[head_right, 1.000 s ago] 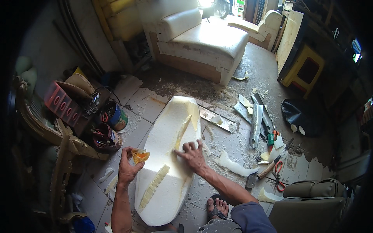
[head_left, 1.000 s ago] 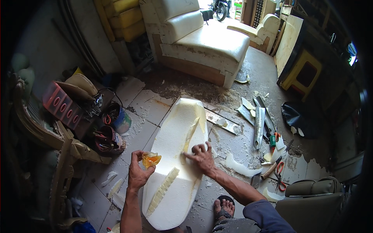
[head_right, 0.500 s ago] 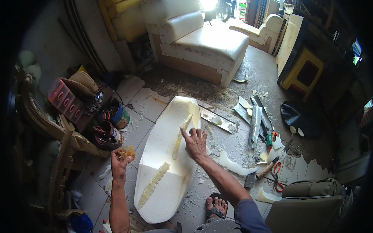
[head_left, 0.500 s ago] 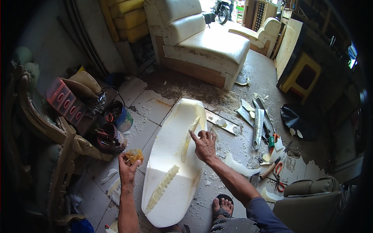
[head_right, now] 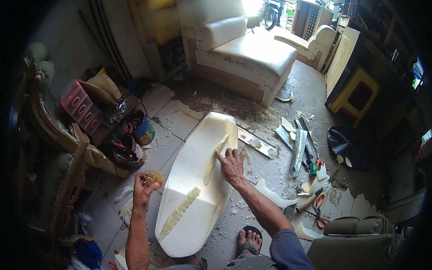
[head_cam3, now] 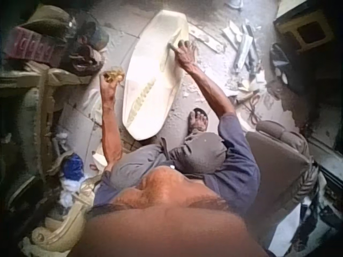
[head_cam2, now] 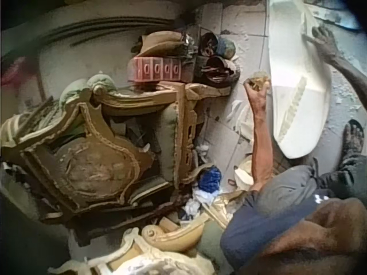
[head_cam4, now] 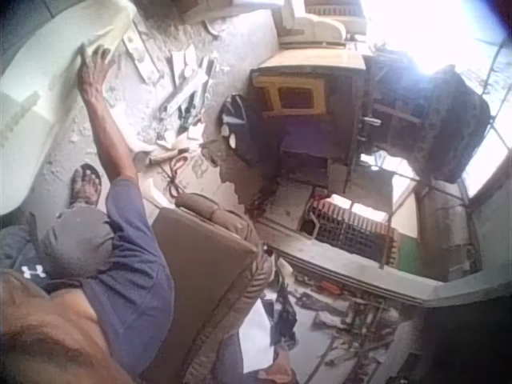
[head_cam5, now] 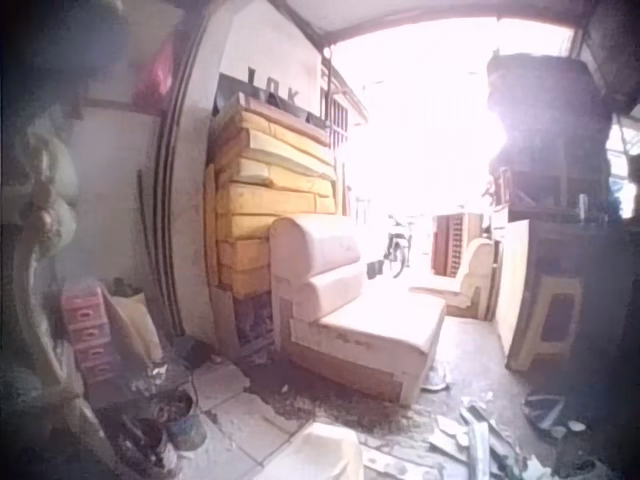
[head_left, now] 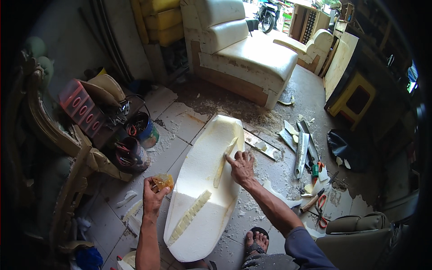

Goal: The person applies adhesive to a large foam piece, attaches a smaller foam strip, and then uses a knife to trim the edges of the foam.

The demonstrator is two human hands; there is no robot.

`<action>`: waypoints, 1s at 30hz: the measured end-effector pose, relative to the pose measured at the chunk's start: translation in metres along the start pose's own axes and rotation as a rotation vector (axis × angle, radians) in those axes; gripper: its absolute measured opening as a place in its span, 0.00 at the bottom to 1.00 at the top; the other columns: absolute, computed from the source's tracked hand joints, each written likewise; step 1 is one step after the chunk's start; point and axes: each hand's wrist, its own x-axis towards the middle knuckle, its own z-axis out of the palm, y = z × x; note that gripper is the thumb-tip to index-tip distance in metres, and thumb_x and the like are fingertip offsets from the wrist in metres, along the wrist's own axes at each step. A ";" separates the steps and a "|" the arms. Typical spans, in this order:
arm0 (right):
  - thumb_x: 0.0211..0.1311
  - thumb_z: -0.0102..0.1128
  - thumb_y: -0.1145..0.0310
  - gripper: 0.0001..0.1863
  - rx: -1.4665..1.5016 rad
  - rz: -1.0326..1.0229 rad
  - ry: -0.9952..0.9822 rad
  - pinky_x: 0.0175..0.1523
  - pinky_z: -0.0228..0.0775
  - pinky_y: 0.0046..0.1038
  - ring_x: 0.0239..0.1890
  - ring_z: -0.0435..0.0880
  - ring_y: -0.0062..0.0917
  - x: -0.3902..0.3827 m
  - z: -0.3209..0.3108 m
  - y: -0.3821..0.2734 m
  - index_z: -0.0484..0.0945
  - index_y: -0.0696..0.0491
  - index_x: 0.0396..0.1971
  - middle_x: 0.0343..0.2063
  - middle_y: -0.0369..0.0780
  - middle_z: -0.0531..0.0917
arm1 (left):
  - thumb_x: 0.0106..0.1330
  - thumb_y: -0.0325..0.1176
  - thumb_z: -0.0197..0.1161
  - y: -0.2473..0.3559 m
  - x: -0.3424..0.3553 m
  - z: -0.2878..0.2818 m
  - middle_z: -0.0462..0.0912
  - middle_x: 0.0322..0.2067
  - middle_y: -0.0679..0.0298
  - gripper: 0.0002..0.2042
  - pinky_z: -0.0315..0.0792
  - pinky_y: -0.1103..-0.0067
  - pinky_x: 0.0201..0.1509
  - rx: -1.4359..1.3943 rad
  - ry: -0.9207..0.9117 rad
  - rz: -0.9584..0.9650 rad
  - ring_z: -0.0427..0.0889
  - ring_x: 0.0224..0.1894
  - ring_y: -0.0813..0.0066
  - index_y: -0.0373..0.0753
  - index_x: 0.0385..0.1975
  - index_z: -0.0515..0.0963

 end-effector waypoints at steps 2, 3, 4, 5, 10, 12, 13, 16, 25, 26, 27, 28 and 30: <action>0.59 0.54 0.76 0.27 0.061 -0.166 -0.237 0.69 0.53 0.60 0.58 0.72 0.38 -0.005 -0.015 -0.002 0.85 0.32 0.54 0.47 0.41 0.76 | 0.55 0.23 0.69 -0.003 -0.003 -0.006 0.74 0.54 0.55 0.31 0.74 0.68 0.64 0.015 0.004 0.014 0.78 0.58 0.63 0.36 0.58 0.63; 0.61 0.53 0.75 0.24 0.064 -0.156 -0.258 0.71 0.52 0.61 0.59 0.71 0.38 -0.003 -0.029 -0.009 0.88 0.32 0.51 0.48 0.41 0.76 | 0.54 0.23 0.69 -0.002 -0.004 -0.010 0.74 0.54 0.55 0.31 0.74 0.68 0.63 0.000 0.012 0.008 0.79 0.58 0.63 0.36 0.59 0.62; 0.62 0.54 0.75 0.25 0.046 -0.128 -0.191 0.68 0.55 0.59 0.59 0.71 0.38 0.011 -0.018 -0.003 0.85 0.32 0.55 0.49 0.43 0.76 | 0.55 0.24 0.69 0.002 0.000 -0.016 0.74 0.54 0.55 0.31 0.74 0.68 0.63 0.002 0.017 0.016 0.79 0.58 0.63 0.36 0.59 0.62; 0.64 0.53 0.74 0.26 0.055 -0.011 -0.131 0.67 0.56 0.58 0.60 0.71 0.38 0.024 -0.018 0.009 0.83 0.32 0.57 0.50 0.43 0.76 | 0.55 0.24 0.69 0.000 0.001 -0.015 0.74 0.55 0.55 0.31 0.74 0.69 0.63 -0.011 0.014 0.009 0.79 0.57 0.63 0.36 0.59 0.62; 0.69 0.47 0.71 0.23 -0.062 -0.136 -0.148 0.65 0.58 0.56 0.62 0.70 0.40 0.026 -0.016 0.029 0.82 0.36 0.58 0.50 0.45 0.76 | 0.54 0.25 0.70 -0.007 -0.007 -0.011 0.74 0.54 0.55 0.30 0.74 0.69 0.63 0.019 0.015 -0.015 0.78 0.57 0.63 0.37 0.57 0.64; 0.63 0.53 0.73 0.20 -0.024 -0.252 -0.310 0.64 0.61 0.54 0.61 0.72 0.39 0.019 -0.045 0.001 0.91 0.37 0.44 0.49 0.43 0.77 | 0.55 0.24 0.70 0.002 -0.012 -0.018 0.73 0.53 0.55 0.30 0.75 0.69 0.63 0.017 0.031 -0.018 0.78 0.57 0.63 0.36 0.57 0.63; 0.62 0.53 0.74 0.21 0.083 -0.248 -0.279 0.64 0.63 0.50 0.60 0.73 0.38 0.023 -0.043 -0.002 0.89 0.38 0.48 0.49 0.43 0.78 | 0.56 0.22 0.70 0.003 -0.012 -0.023 0.73 0.54 0.54 0.30 0.75 0.69 0.64 0.017 0.039 -0.020 0.78 0.58 0.62 0.35 0.58 0.62; 0.61 0.51 0.78 0.29 0.164 -0.141 -0.036 0.61 0.69 0.40 0.59 0.75 0.37 0.042 -0.022 0.035 0.81 0.40 0.61 0.50 0.43 0.80 | 0.57 0.21 0.69 -0.008 -0.008 -0.013 0.72 0.55 0.53 0.30 0.76 0.69 0.64 -0.022 0.006 -0.053 0.78 0.58 0.61 0.35 0.58 0.62; 0.63 0.51 0.79 0.39 0.056 -0.232 -0.112 0.61 0.71 0.44 0.56 0.79 0.41 0.086 -0.007 0.063 0.58 0.46 0.76 0.51 0.45 0.81 | 0.55 0.24 0.69 -0.003 -0.013 -0.009 0.75 0.53 0.55 0.30 0.74 0.68 0.62 0.030 0.011 -0.053 0.79 0.56 0.63 0.36 0.58 0.64; 0.62 0.52 0.80 0.40 0.064 -0.244 -0.105 0.60 0.72 0.44 0.55 0.79 0.42 0.089 -0.006 0.065 0.58 0.47 0.76 0.51 0.46 0.81 | 0.55 0.24 0.69 0.000 -0.012 -0.010 0.75 0.53 0.55 0.30 0.75 0.68 0.62 0.042 0.008 -0.063 0.79 0.56 0.63 0.36 0.58 0.64; 0.57 0.56 0.81 0.42 0.150 -0.202 -0.152 0.59 0.73 0.44 0.54 0.79 0.46 0.091 -0.005 0.066 0.57 0.50 0.75 0.49 0.50 0.80 | 0.57 0.21 0.68 -0.004 -0.011 -0.013 0.73 0.54 0.53 0.29 0.78 0.70 0.61 0.046 -0.011 -0.068 0.78 0.57 0.63 0.36 0.57 0.63; 0.56 0.56 0.81 0.43 0.256 -0.146 -0.169 0.59 0.73 0.44 0.54 0.79 0.47 0.095 -0.004 0.066 0.57 0.51 0.75 0.49 0.51 0.79 | 0.57 0.21 0.69 -0.007 -0.013 -0.014 0.73 0.54 0.53 0.29 0.78 0.70 0.61 0.056 -0.010 -0.073 0.79 0.56 0.63 0.35 0.57 0.63; 0.53 0.56 0.81 0.45 0.453 -0.025 -0.181 0.59 0.74 0.42 0.54 0.78 0.48 0.108 -0.002 0.072 0.57 0.54 0.75 0.48 0.54 0.79 | 0.57 0.21 0.69 -0.009 -0.013 -0.010 0.74 0.54 0.54 0.29 0.77 0.70 0.61 0.068 -0.026 -0.071 0.79 0.56 0.64 0.35 0.57 0.63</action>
